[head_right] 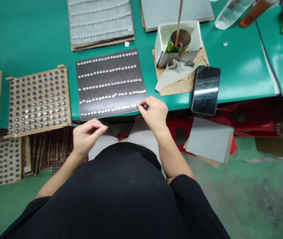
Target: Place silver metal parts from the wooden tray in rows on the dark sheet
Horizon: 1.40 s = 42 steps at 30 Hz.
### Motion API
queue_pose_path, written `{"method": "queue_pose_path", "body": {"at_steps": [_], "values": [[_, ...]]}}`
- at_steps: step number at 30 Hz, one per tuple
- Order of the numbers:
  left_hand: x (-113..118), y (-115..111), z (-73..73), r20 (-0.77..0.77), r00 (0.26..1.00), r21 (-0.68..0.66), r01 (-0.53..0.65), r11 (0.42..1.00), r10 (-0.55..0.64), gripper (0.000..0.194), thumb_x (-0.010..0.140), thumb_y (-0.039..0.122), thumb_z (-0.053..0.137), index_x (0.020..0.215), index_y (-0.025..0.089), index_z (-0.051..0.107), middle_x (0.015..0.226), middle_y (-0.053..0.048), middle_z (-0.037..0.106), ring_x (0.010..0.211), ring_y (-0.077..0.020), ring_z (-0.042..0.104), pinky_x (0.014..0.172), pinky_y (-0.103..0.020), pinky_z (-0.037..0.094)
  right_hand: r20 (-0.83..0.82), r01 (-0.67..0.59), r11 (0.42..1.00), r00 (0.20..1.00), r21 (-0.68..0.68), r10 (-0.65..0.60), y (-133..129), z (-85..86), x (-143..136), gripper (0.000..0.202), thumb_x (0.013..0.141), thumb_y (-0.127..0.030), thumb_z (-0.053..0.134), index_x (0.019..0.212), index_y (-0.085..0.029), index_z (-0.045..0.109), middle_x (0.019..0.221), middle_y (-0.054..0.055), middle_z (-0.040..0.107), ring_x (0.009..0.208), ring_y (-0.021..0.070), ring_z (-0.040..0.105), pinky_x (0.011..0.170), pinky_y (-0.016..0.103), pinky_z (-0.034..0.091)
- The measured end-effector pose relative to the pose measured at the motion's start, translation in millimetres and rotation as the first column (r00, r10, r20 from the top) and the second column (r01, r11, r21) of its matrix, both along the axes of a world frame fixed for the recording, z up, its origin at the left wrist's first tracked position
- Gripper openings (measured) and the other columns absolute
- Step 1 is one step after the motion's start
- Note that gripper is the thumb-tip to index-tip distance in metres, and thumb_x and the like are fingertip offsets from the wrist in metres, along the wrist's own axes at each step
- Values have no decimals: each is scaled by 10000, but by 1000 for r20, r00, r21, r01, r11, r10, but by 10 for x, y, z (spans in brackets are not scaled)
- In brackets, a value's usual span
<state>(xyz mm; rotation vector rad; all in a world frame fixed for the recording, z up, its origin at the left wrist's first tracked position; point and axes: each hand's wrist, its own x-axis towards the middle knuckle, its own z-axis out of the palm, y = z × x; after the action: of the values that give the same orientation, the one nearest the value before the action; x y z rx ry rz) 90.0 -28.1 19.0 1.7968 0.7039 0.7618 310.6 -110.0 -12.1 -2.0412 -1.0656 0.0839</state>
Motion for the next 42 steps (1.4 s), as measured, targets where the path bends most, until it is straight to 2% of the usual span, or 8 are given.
{"method": "queue_pose_path", "body": {"at_steps": [3, 7, 10, 14, 24, 30, 35, 42], "values": [[108, -107, -36, 22, 999, -294, 36, 955, -31, 69, 730, 178, 727, 676, 148, 697, 680, -19, 636, 636, -96, 568, 579, -215, 451, -51, -76, 981, 995, 179, 86, -45, 5, -79, 89, 722, -151, 669, 650, -202, 680, 574, -38, 580, 512, 86, 461, 526, 257, 391], [219, -180, -69, 87, 996, -614, 46, 788, 9, 141, 700, 250, 764, 758, 141, 695, 729, -18, 625, 614, -81, 532, 575, -208, 438, -63, -262, 861, 945, 435, 320, -131, 68, -345, 70, 763, -161, 674, 713, -210, 677, 620, -29, 643, 523, 89, 527, 496, 244, 439], [260, -195, -42, 135, 991, -704, 90, 705, 9, 264, 725, 359, 772, 689, 135, 637, 625, 11, 545, 540, -61, 459, 546, -206, 394, -21, -355, 780, 905, 515, 426, -152, 116, -546, 81, 773, -159, 685, 725, -222, 666, 622, -33, 651, 536, 95, 563, 477, 236, 459], [254, -198, -5, 190, 982, -739, 149, 657, -8, 372, 697, 436, 798, 632, 140, 582, 584, 22, 501, 531, -65, 441, 528, -214, 364, 8, -410, 745, 879, 527, 477, -132, 121, -661, 70, 791, -160, 677, 761, -224, 671, 641, -26, 665, 554, 101, 594, 489, 240, 488], [228, -211, 9, 187, 982, -750, 117, 651, 39, 302, 680, 365, 809, 610, 134, 627, 572, 13, 519, 536, -65, 444, 522, -214, 345, -48, -439, 724, 838, 532, 543, -144, 60, -653, 107, 796, -127, 681, 821, -228, 707, 715, -8, 725, 635, 124, 671, 569, 262, 548], [227, -238, -45, 163, 978, -710, 25, 704, 130, 284, 663, 348, 811, 609, 137, 628, 563, 25, 515, 502, -49, 408, 498, -210, 330, -435, -237, 865, 787, 442, 438, -218, 8, -740, 139, 877, -307, 626, 844, -210, 721, 714, 8, 722, 568, 106, 637, 532, 252, 524], [202, -241, -71, 132, 975, -610, -61, 790, 177, 276, 695, 348, 796, 606, 145, 631, 605, 17, 544, 528, -52, 416, 533, -213, 380, -515, -383, 870, 702, 310, 492, -233, 72, -757, 279, 795, -411, 710, 638, -185, 665, 585, -14, 639, 480, 76, 505, 450, 231, 403], [191, -246, -30, 127, 987, -640, 9, 769, 95, 275, 661, 331, 822, 586, 136, 643, 585, 21, 529, 521, -46, 406, 516, -209, 356, -398, -245, 925, 848, 289, 349, -208, 125, -704, 241, 854, -323, 650, 649, -197, 636, 610, -5, 632, 582, 115, 564, 538, 268, 451]]}}
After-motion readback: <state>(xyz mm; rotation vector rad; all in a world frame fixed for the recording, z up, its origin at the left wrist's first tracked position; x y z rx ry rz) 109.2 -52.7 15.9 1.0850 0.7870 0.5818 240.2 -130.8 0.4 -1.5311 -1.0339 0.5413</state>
